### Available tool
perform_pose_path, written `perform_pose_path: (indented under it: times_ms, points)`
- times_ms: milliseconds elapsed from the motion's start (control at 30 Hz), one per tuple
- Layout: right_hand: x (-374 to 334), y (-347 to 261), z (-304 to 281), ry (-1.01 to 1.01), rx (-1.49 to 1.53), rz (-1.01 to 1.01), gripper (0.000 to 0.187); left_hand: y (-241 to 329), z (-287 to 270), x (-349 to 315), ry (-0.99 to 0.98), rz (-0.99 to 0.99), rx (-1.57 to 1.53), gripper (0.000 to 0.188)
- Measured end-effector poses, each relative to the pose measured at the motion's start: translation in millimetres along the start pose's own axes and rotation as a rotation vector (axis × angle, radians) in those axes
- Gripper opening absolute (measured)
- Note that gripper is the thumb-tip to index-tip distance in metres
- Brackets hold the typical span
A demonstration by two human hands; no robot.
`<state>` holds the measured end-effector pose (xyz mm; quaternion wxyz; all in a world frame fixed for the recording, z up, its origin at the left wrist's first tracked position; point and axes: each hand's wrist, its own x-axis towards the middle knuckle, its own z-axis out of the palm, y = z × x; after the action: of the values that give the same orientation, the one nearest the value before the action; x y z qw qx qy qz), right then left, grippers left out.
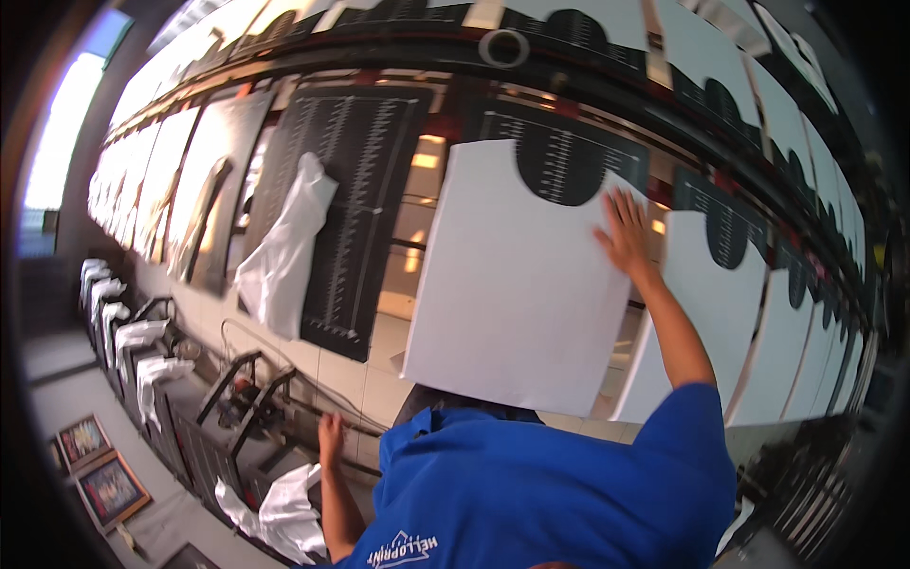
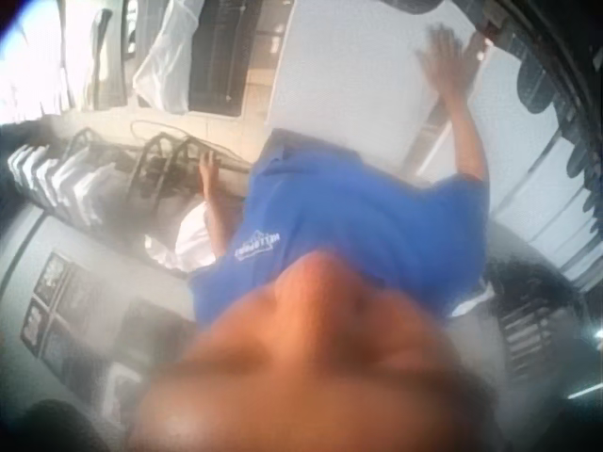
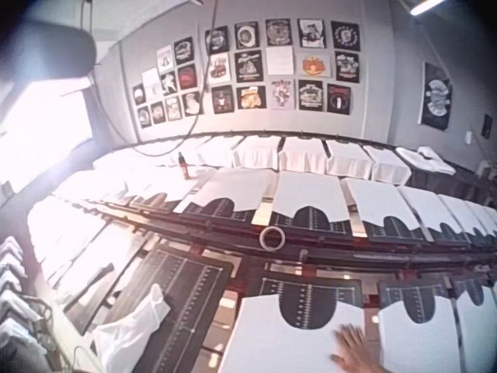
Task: The person repeatedly picks up white t-shirts, unfolds them, and places them flat on a series of black printing boards. They smooth the fabric with their hands to ensure it is flat and aligned before moving to the next shirt. This process is repeated for multiple shirts throughout the video.
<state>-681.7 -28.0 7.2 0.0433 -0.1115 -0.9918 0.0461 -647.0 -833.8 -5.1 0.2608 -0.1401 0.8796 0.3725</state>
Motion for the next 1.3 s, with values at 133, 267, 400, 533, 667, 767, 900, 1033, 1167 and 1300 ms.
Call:
perform_pose_path:
  times_ms: [133, 267, 400, 533, 667, 767, 900, 1033, 1167, 1300]
  points:
    - [-157, -118, -2, -0.144, 0.046, -0.085, 0.08, 94, -66, 69, 0.298, 0.169, -0.031, 0.025]
    - [-221, -262, -12, -0.211, 0.049, 0.106, 0.079, 172, -117, 133, 0.506, 0.396, 0.076, 0.022]
    - [-162, -387, -6, -0.156, 0.063, 0.195, 0.079, 170, -175, 231, 0.562, 0.524, 0.212, 0.034]
    - [-69, -491, 18, 0.036, 0.242, 0.32, 0.071, 186, -210, 302, 0.531, 0.737, 0.487, 0.044]
    - [37, -627, 6, 0.172, 0.635, 0.472, 0.038, 184, -241, 350, 0.134, 0.813, 0.329, 0.015]
    - [75, -697, 8, 0.056, 0.471, 0.522, 0.025, 203, -263, 345, -0.055, 0.854, 0.159, 0.016]
    - [78, -716, 23, 0.115, 0.594, 0.706, 0.022, 230, -297, 347, -0.394, 0.744, -0.179, 0.028]
    - [70, -690, 18, 0.331, 0.874, 0.926, 0.02, 286, -317, 362, -0.49, 0.699, -0.611, 0.027]
    - [76, -655, 14, 0.626, 0.788, 0.979, 0.027, 353, -308, 374, -0.479, 0.726, -1.052, 0.032]
    - [102, -687, -24, 0.359, 0.702, 0.924, 0.039, 239, -266, 423, -0.217, 0.736, -0.271, 0.044]
